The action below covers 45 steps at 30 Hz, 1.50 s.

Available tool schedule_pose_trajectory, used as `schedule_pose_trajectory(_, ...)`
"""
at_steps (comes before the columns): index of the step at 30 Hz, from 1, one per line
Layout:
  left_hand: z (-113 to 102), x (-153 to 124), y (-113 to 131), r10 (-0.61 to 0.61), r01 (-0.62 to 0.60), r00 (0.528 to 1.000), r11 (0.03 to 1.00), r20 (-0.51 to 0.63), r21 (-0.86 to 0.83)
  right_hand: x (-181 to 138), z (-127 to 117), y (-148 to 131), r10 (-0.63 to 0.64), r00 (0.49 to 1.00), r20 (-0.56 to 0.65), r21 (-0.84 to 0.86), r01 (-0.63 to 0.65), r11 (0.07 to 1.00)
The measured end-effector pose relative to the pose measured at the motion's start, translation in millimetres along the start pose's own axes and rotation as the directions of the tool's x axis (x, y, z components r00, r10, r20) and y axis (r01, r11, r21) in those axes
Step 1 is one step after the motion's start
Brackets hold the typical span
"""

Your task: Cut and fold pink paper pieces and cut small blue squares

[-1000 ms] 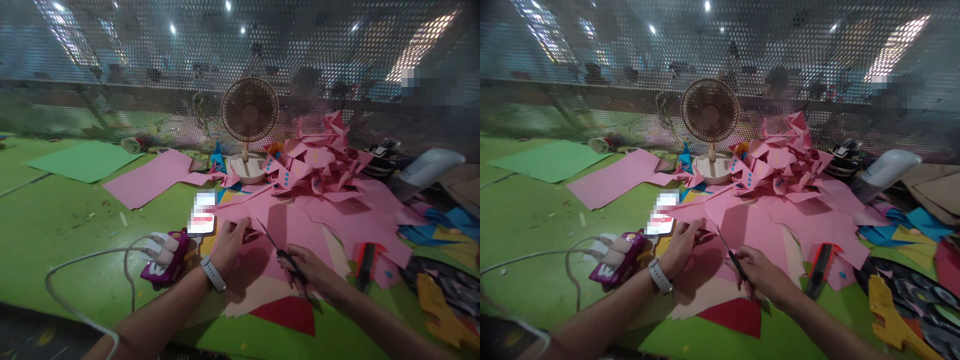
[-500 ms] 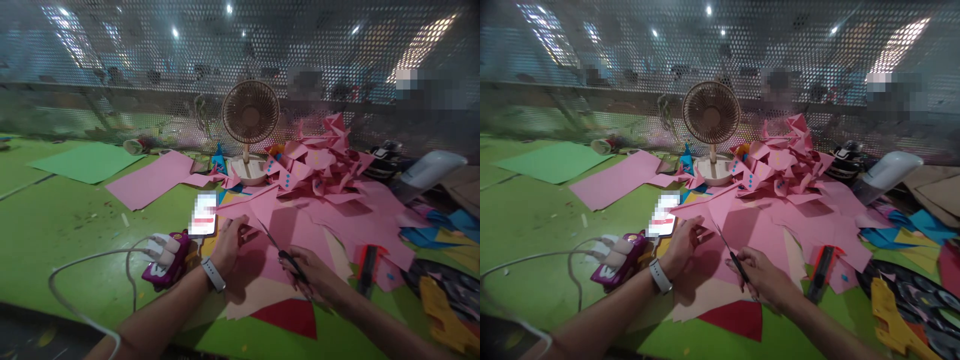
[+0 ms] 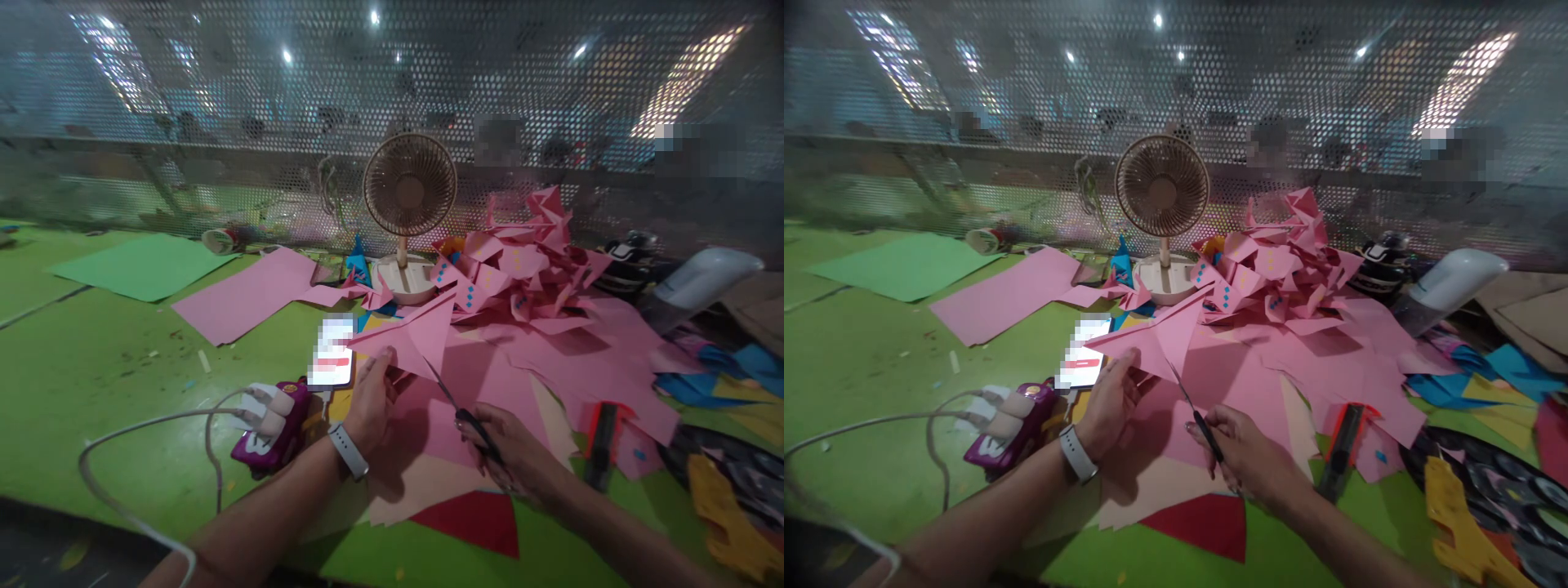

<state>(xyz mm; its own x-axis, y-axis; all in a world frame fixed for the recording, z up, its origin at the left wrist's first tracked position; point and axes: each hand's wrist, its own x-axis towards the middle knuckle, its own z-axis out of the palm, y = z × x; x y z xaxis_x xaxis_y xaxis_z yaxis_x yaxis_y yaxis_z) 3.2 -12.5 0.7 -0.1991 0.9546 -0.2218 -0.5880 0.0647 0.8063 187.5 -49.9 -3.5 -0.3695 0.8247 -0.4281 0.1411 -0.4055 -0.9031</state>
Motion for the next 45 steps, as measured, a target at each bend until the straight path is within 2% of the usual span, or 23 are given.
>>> schedule_pose_trajectory(9,4.1,-2.7,3.8,-0.009,0.013,0.998,0.999,-0.068,0.050,3.3,1.4,1.4,0.022,0.999,-0.042,-0.031,-0.023,0.999)
schedule_pose_trajectory(15,1.7,-0.3,2.1,-0.010,0.010,0.999,1.000,-0.033,0.022,7.9,0.6,7.1,0.013,0.998,-0.055,0.002,-0.013,1.000)
schedule_pose_trajectory(27,1.2,1.6,3.2,-0.003,0.005,0.999,0.998,-0.044,0.063,9.2,-1.2,10.7,-0.012,0.998,-0.068,-0.037,0.009,0.999)
schedule_pose_trajectory(34,2.2,-4.4,1.8,0.007,-0.013,0.997,0.997,0.075,0.080,10.6,-2.4,11.5,-0.033,0.997,-0.074,-0.008,0.032,0.999)
schedule_pose_trajectory(45,-1.0,-3.3,-2.8,-0.006,-0.002,0.993,0.997,0.115,0.077,7.4,-0.7,9.4,-0.021,0.997,-0.074,-0.010,0.020,1.000)
